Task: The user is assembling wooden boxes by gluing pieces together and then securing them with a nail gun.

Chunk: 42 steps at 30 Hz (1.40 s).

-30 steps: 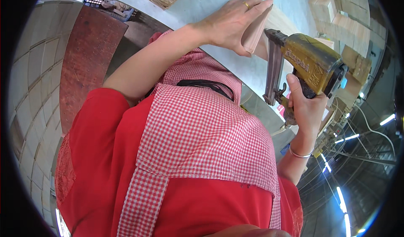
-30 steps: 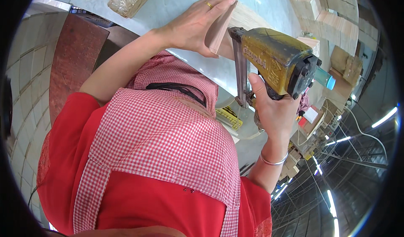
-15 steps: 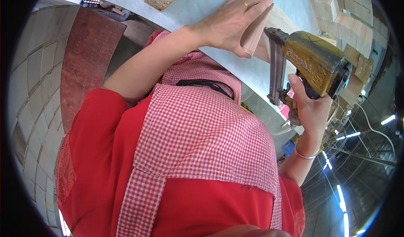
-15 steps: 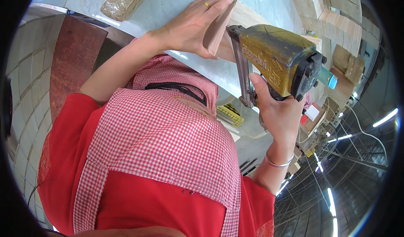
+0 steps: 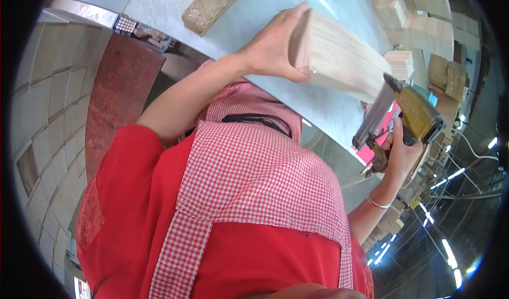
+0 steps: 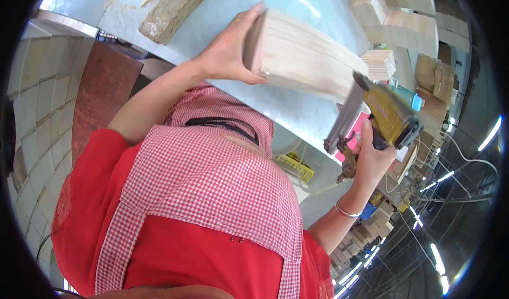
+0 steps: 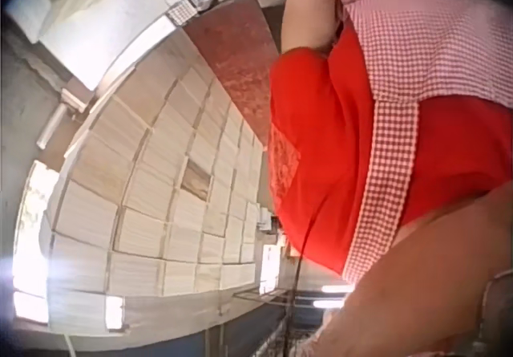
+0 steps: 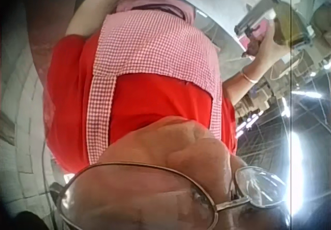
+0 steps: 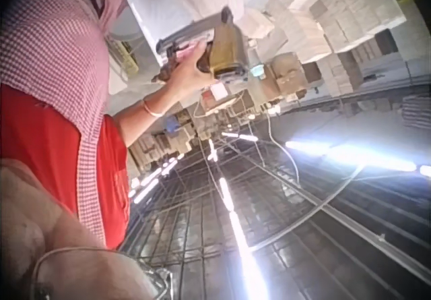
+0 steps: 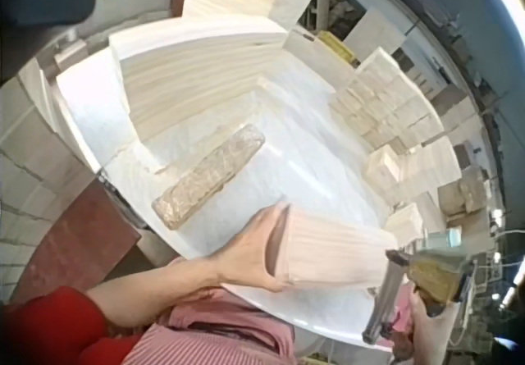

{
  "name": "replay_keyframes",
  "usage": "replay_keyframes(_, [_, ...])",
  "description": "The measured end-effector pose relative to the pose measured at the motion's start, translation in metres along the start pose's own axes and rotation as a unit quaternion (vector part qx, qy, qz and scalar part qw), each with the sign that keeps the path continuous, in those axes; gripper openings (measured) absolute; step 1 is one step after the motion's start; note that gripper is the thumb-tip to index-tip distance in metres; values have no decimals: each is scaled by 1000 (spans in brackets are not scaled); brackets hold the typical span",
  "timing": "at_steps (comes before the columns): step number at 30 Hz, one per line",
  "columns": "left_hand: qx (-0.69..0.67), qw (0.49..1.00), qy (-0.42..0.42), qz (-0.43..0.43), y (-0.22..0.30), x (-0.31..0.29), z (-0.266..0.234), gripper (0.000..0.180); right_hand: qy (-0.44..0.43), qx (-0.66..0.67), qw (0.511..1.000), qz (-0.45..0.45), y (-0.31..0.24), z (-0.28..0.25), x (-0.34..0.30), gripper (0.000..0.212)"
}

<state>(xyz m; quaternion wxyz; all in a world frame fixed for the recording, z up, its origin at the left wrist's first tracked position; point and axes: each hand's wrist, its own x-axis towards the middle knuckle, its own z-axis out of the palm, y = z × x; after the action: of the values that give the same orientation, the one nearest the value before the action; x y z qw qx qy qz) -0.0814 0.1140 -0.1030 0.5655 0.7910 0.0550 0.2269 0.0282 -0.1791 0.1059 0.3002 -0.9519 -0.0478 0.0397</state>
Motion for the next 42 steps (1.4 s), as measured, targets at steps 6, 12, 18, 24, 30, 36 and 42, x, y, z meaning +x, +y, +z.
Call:
replay_keyframes(6, [-308, 879, 10, -364, 32, -13, -37, 127, 32, -87, 994, -59, 157, -41, 32, 43])
replay_keyframes(12, [-638, 562, -22, -527, 40, -51, -44, 118, 63, -302, 951, -14, 276, -16, 46, 58])
replay_keyframes(18, [-544, 657, -93, -513, 37, -81, -18, 79, 107, -315, 941, 62, 337, 0, 50, 62])
replay_keyframes(24, [-149, 912, 49, -379, 33, -58, -25, 44, 149, -200, 968, -21, 294, -1, 51, 53])
replay_keyframes(30, [85, 957, 63, -270, 26, 8, 13, 44, 104, 365, 846, -375, 82, -3, -30, 24])
replay_keyframes(36, [93, 951, 128, -265, 28, 15, 16, 40, -276, 668, 524, -452, -42, -35, -124, 27])
replay_keyframes(42, [59, 980, 183, -59, 133, -14, -48, 33, -442, 688, 377, -434, -70, -35, -137, 19])
